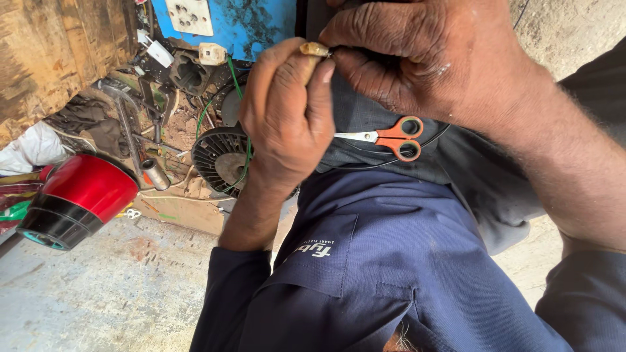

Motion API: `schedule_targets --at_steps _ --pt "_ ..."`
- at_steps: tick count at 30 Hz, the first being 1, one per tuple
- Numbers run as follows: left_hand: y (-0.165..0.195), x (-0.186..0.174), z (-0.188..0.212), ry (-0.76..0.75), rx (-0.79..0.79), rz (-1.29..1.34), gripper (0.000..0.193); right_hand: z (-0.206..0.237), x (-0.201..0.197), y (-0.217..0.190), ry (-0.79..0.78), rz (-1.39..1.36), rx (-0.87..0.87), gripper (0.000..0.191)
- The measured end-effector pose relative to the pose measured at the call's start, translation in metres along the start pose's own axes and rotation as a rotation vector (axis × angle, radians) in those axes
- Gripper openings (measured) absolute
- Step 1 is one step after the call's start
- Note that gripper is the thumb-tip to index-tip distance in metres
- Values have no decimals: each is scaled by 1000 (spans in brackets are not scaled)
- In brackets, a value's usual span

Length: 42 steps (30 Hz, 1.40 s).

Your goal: The person sits on the floor and uses orange-handled scissors to cut and trim wires on a small, dirty electrical component. They repeatedly adjust the component and use the scissors to snip wires and manipulate internal parts.

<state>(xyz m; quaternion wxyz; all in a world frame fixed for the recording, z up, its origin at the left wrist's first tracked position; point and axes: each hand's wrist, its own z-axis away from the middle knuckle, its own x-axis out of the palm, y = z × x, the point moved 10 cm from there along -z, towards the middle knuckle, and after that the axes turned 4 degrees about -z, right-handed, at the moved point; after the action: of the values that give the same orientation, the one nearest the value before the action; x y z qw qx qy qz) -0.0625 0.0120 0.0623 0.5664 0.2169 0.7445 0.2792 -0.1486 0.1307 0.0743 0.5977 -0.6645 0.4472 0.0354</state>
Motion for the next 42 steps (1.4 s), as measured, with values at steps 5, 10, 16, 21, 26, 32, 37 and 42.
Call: schedule_targets --at_steps 5,10,16,21,26,32,37,42 --pt "16 5 -6 37 156 -173 17 0 4 -4 18 25 -67 19" --pt "24 -2 -21 -48 448 -177 16 -1 11 -1 -8 33 -70 14" --pt "16 0 -22 -244 726 -216 2 4 10 1 21 -17 -96 16" --pt "-1 5 -37 -322 363 155 15 9 15 19 -37 -247 5 21" --pt "7 4 -32 -98 271 166 24 10 9 19 -13 -196 -23 14" --pt "-1 1 -13 -24 248 35 17 5 15 17 -56 -203 -25 15" --pt "7 10 -15 -48 362 -60 14 1 14 13 -71 -163 -51 17" --pt "6 6 -32 -337 608 20 12 0 22 18 -133 -300 56 15"
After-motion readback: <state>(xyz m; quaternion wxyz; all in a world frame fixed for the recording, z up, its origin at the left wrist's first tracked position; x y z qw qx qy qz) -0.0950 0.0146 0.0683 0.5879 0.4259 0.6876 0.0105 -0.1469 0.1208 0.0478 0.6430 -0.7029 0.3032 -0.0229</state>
